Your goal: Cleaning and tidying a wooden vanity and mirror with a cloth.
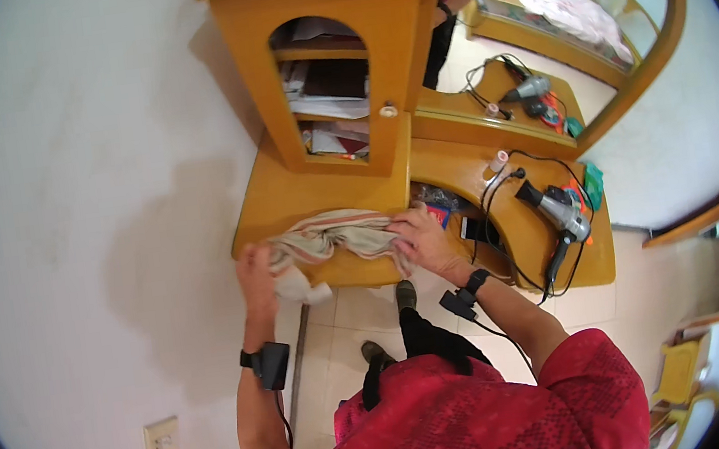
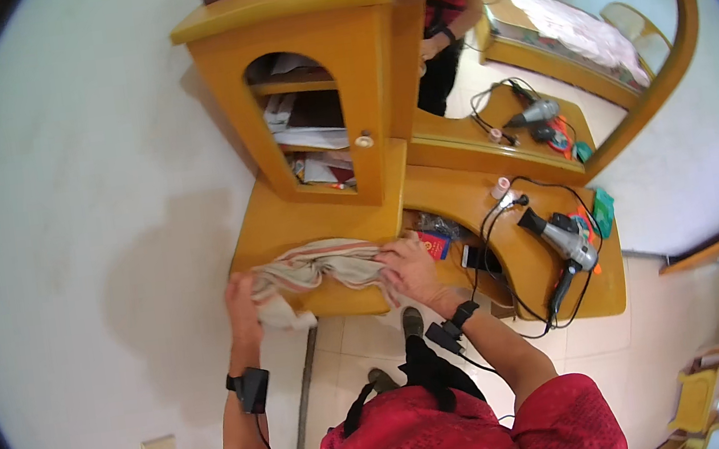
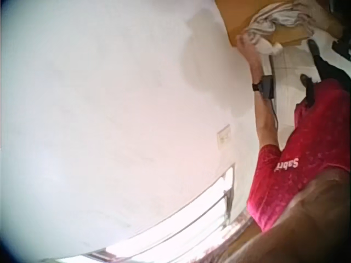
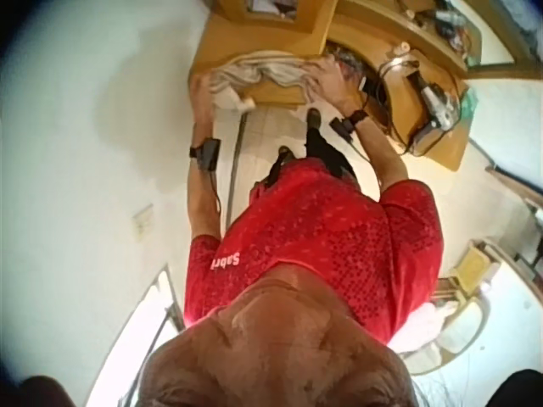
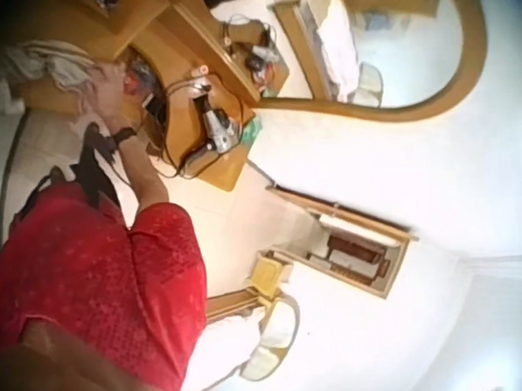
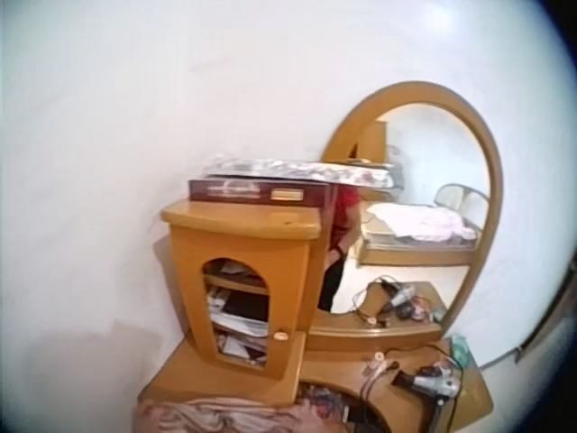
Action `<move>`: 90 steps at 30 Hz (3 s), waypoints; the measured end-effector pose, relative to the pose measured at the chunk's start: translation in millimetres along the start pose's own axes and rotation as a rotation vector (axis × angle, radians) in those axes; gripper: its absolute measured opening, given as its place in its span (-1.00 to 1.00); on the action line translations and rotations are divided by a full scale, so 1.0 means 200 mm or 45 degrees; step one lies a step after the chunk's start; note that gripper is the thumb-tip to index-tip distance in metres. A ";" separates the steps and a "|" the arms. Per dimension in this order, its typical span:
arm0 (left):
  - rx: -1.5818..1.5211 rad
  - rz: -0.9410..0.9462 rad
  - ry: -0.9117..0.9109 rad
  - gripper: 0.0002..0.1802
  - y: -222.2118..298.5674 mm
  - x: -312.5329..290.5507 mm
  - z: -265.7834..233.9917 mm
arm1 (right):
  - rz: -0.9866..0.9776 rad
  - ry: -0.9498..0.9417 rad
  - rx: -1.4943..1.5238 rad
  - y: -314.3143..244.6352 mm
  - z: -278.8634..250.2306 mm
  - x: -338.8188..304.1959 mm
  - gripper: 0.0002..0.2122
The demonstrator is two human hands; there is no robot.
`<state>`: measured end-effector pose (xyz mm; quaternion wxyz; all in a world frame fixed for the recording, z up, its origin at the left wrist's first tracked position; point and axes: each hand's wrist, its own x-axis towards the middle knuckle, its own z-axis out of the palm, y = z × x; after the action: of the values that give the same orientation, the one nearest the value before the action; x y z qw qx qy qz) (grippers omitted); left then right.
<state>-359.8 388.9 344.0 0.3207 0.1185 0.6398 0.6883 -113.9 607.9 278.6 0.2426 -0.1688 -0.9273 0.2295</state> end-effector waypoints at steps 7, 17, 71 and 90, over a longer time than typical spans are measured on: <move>0.947 1.086 -0.446 -0.82 0.28 -0.07 0.31 | 0.600 0.728 0.458 0.39 -0.14 0.03 -0.79; 1.369 0.954 -0.032 -0.66 -0.21 0.27 0.13 | -0.076 0.909 0.224 0.01 -0.58 0.87 -0.47; 1.677 1.149 -0.539 -0.44 -0.37 0.16 0.54 | -0.421 0.927 0.747 -0.10 -0.96 1.21 -0.15; 1.601 1.134 -0.458 -0.34 -0.39 0.16 0.49 | -0.078 1.153 0.748 -0.22 -0.63 0.93 -0.48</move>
<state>-305.0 485.5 276.3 -0.0136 0.6318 0.7396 0.2317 -210.6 692.6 468.5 0.6617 -0.1489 -0.6312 0.3763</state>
